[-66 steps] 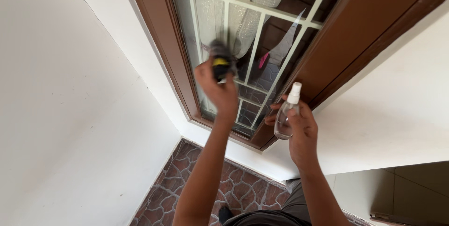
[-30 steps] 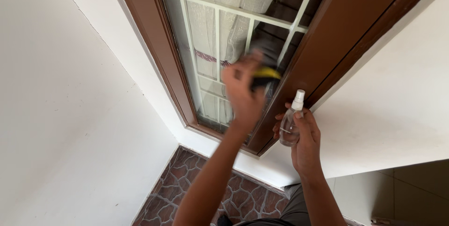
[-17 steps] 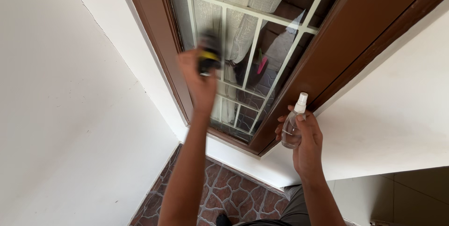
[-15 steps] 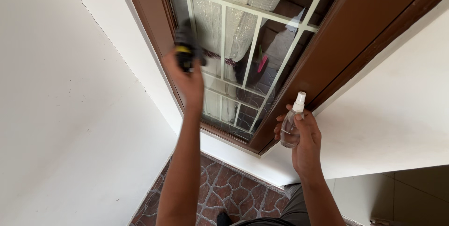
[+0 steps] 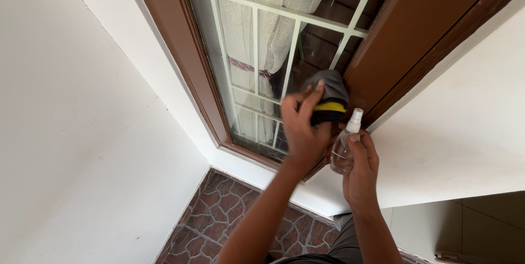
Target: The person cleans a glass window pane with a grid pattern using a spray bottle and a cloth. They repeatedly spray the glass and wipe it down with the cloth, covering different sections of the window.
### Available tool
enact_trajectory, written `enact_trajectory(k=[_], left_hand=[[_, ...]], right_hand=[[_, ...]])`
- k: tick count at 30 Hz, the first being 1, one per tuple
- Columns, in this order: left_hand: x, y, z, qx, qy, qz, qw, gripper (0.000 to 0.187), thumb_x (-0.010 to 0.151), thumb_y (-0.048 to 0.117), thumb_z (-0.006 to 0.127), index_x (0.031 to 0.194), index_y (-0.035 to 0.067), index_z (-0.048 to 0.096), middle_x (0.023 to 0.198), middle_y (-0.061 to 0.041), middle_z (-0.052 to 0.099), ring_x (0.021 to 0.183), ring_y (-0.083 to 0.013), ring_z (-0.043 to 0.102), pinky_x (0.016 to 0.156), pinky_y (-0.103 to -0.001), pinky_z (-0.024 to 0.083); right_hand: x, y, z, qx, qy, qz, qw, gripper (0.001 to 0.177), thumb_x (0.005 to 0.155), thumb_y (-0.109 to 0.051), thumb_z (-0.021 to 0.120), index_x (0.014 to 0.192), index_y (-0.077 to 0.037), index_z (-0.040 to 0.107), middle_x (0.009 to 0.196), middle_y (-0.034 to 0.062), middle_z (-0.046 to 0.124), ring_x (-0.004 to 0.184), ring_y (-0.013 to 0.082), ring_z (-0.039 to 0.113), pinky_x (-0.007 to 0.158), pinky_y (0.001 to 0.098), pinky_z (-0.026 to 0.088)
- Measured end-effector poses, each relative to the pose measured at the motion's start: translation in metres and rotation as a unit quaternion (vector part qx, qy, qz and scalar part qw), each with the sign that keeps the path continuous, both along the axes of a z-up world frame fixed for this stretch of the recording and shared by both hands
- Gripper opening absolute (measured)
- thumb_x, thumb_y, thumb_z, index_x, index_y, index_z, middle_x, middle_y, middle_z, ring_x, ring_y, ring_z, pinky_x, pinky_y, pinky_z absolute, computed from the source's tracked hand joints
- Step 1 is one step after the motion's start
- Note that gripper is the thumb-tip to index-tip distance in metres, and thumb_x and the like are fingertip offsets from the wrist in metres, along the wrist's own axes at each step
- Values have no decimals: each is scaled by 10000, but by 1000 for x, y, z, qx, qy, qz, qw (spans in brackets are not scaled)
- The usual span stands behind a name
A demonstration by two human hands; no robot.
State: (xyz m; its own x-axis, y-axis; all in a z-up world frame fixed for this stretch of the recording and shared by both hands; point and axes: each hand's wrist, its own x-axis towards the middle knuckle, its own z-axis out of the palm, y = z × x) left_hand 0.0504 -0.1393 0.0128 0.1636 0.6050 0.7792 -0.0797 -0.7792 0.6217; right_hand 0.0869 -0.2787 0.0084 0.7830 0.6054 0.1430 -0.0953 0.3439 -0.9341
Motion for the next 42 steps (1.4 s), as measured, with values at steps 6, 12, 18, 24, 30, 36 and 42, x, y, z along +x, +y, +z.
enact_trajectory(k=[6, 12, 18, 24, 30, 36, 42], left_hand=[[-15, 28, -14, 69, 53, -4, 996, 665, 685, -69, 655, 1312, 150, 643, 1102, -107, 545, 1048, -261, 483, 905, -378, 408], [-26, 124, -42, 9, -37, 109, 993, 667, 789, -90, 652, 1416, 108, 539, 1198, -145, 465, 1125, -296, 537, 962, -391, 554], [-48, 145, -39, -145, -93, 148, 974, 467, 963, 15, 660, 1389, 32, 469, 1206, -147, 479, 1112, -288, 556, 963, -424, 541], [-6, 90, -68, -127, -83, 161, 975, 448, 922, 30, 655, 1342, 26, 497, 1304, -161, 501, 1199, -293, 551, 1003, -389, 549], [8, -11, -115, -130, -59, -12, 990, 584, 748, -78, 700, 1309, 67, 634, 1174, -109, 536, 1120, -298, 562, 999, -415, 491], [0, -9, -216, -239, -55, -11, 969, 571, 722, -72, 747, 1259, 49, 592, 1141, -118, 555, 1083, -284, 560, 951, -387, 469], [-29, 40, -293, -444, -93, 58, 889, 553, 854, 58, 775, 1341, 17, 516, 1278, -107, 574, 1152, -216, 580, 988, -338, 478]], right_hand=[[0, -3, 1, 7, -8, 5, 1000, 375, 1065, -290, 491, 1287, 3, 564, 951, 114, 680, 747, 193, 676, 637, 352, 563], [-2, -2, -2, -13, -17, 29, 999, 377, 1060, -283, 486, 1309, -13, 569, 985, 127, 691, 786, 207, 697, 640, 364, 581], [-2, -3, -5, -45, -23, 75, 996, 413, 1043, -301, 491, 1332, -18, 574, 1077, 139, 699, 935, 248, 720, 786, 389, 596], [-3, 1, 2, -43, -58, 143, 987, 407, 1041, -330, 488, 1304, -24, 544, 1162, 126, 701, 1140, 248, 677, 989, 401, 563], [-1, 5, -12, -49, -49, 176, 982, 396, 1024, -343, 551, 1271, -34, 535, 1079, 122, 678, 1023, 231, 667, 918, 408, 554], [2, 9, -57, -53, -48, 169, 983, 592, 1037, -557, 410, 1041, -32, 681, 895, 77, 707, 832, 151, 672, 762, 297, 540], [1, 60, -119, -159, -52, 134, 977, 566, 1022, -519, 484, 785, -40, 669, 682, 54, 653, 589, 126, 603, 533, 266, 466]])
